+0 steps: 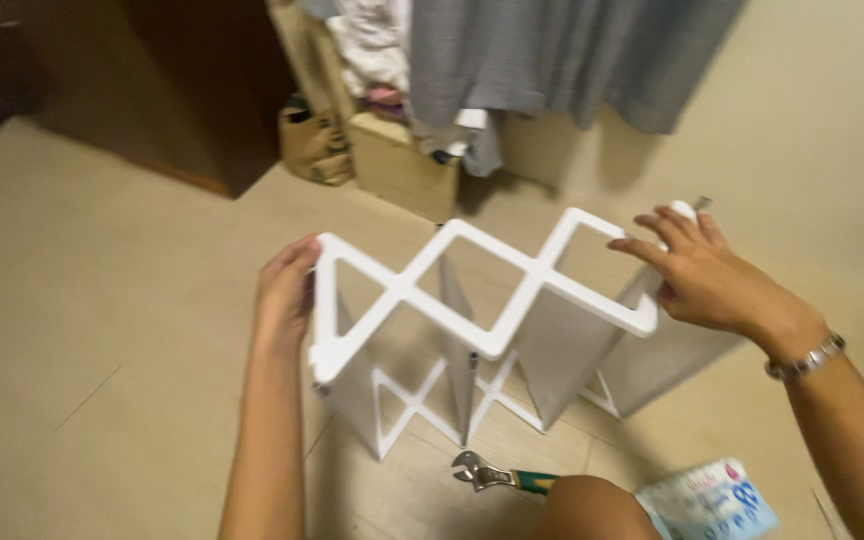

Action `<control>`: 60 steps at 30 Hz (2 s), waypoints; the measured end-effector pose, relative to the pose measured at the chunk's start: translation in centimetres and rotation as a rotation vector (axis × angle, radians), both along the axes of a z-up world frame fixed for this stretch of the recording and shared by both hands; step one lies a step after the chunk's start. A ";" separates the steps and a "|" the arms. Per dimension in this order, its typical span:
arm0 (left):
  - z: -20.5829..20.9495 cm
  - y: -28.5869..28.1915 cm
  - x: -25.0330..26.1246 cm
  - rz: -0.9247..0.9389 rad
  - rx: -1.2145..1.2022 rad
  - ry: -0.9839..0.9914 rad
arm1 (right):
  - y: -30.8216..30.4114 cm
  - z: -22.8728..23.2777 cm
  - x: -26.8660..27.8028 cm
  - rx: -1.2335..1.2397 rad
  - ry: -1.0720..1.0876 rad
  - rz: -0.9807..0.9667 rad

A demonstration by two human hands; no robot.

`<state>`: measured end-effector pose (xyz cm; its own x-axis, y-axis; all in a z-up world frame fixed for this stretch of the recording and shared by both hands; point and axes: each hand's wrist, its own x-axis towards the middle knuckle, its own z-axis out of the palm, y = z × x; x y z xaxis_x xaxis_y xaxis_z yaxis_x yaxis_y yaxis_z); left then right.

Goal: The person assembles a white mesh laundry rack by inserting metal poles into plastic frames and attaching mesh panels. They then connect additional plastic frame pieces to complete the structure.

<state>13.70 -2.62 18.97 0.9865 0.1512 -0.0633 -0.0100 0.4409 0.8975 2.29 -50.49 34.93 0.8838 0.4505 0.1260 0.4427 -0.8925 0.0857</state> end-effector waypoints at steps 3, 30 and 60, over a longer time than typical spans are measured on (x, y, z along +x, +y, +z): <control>-0.6 0.2 0.0 -0.030 0.039 0.029 | 5.1 1.4 -0.1 0.138 -0.056 0.108; -5.4 -2.8 1.6 0.179 0.210 -0.374 | 31.1 -8.8 12.9 0.916 0.529 0.163; -4.2 -3.0 -0.9 0.209 0.012 -0.257 | 32.4 -6.9 9.9 0.696 0.483 0.111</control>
